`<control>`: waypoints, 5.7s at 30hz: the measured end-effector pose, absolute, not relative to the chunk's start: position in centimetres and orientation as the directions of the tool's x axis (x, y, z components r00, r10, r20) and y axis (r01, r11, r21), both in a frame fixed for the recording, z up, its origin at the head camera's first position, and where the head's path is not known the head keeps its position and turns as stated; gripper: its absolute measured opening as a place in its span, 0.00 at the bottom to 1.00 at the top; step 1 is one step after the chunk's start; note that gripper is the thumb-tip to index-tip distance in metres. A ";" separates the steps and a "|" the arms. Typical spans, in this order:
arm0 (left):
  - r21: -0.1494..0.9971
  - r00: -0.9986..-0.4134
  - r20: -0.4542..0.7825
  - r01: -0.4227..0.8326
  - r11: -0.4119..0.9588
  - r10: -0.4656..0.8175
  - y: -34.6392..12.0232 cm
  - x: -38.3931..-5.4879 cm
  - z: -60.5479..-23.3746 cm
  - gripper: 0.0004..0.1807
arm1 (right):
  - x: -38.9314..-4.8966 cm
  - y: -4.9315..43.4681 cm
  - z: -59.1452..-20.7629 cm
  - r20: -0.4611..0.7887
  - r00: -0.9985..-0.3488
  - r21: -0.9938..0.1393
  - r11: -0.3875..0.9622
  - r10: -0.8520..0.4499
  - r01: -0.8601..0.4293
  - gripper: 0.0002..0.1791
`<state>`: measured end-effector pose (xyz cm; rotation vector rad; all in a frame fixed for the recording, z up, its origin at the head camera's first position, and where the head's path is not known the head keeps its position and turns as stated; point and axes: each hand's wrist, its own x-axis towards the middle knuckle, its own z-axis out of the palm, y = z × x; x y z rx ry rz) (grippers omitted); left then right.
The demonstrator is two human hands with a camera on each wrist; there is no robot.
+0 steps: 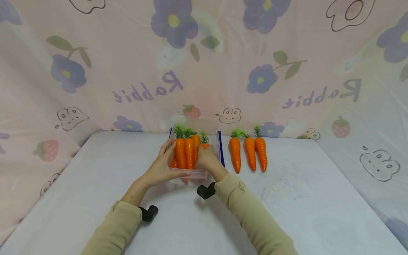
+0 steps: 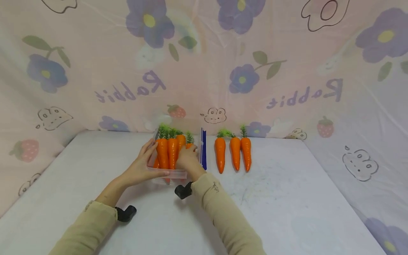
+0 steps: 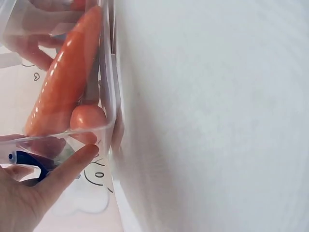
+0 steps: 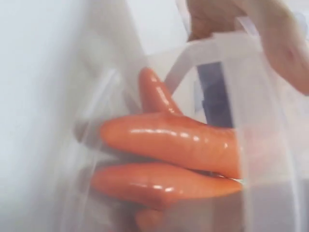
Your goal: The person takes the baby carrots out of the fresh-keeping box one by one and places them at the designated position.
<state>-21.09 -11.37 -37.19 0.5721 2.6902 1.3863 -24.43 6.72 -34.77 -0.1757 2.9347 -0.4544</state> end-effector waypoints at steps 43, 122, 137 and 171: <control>0.805 -0.936 0.089 0.269 0.529 0.341 -10.8 -21.0 -37.6 0.65 | -22.2 9.5 -34.7 0.621 -0.777 -0.659 0.605 0.103 -0.446 0.19; 0.790 -0.937 0.077 0.266 0.552 0.340 -11.0 -21.1 -37.4 0.65 | -25.4 28.9 -39.6 0.442 -0.820 -0.723 0.686 0.363 -0.086 0.22; 0.792 -0.938 0.072 0.260 0.553 0.339 -11.0 -21.0 -37.2 0.65 | -25.5 30.2 -39.2 0.257 -0.909 -0.697 0.715 0.328 0.061 0.27; 0.784 -0.938 0.075 0.265 0.561 0.338 -11.0 -21.1 -37.2 0.65 | -26.0 25.5 -37.4 0.326 -0.916 -0.751 0.653 0.233 -0.101 0.26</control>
